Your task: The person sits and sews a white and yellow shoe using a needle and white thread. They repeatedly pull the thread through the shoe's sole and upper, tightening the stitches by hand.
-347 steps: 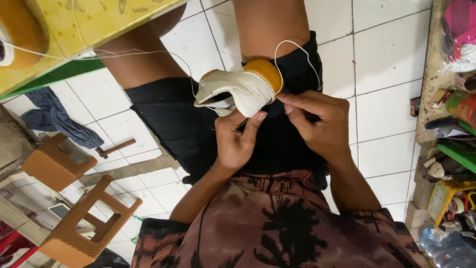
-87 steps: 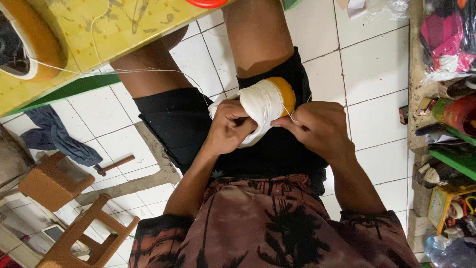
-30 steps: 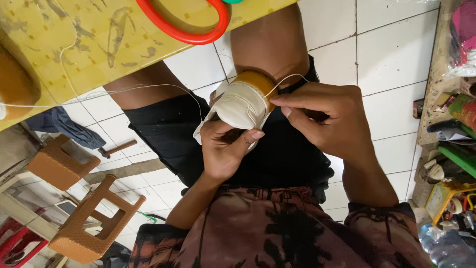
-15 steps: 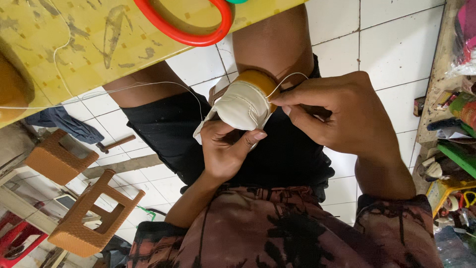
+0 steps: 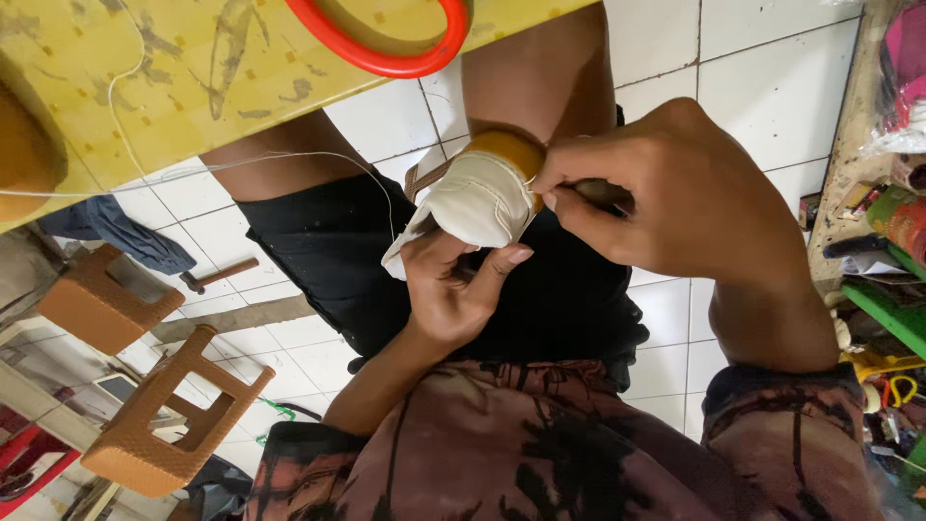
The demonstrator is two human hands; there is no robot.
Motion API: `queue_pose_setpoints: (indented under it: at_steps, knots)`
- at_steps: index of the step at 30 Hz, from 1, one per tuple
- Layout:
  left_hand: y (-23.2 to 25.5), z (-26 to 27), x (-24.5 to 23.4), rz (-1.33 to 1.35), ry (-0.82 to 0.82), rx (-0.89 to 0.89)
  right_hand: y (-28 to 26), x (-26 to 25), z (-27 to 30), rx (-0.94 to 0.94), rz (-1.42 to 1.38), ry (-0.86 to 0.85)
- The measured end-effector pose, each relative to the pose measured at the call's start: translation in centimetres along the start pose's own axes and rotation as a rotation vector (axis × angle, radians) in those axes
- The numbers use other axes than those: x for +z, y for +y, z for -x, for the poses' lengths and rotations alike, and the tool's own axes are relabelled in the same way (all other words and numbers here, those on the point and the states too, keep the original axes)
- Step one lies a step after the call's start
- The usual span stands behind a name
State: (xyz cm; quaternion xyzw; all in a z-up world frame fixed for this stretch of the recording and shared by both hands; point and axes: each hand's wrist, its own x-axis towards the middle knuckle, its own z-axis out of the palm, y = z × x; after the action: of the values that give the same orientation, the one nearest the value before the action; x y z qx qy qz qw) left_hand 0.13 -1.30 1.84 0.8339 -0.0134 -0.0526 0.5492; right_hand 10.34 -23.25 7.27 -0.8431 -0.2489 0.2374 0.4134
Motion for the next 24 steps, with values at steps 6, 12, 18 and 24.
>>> queue_pose_setpoints:
  at_steps: [6,12,18,24]
  knots:
    - [0.1,-0.2,0.0,-0.009,-0.009,-0.005,-0.4,-0.1,-0.8,-0.006,0.060,-0.034]
    - [0.3,-0.7,-0.1,-0.049,-0.006,0.039,-0.7,0.1,-1.6,0.041,0.062,-0.050]
    - [2.5,-1.1,-3.2,-0.011,-0.269,0.121,-0.6,-0.2,-0.2,0.165,-0.005,-0.051]
    - [2.9,0.9,-5.1,-0.321,-0.102,0.137,-1.1,0.3,1.1,0.066,0.162,0.052]
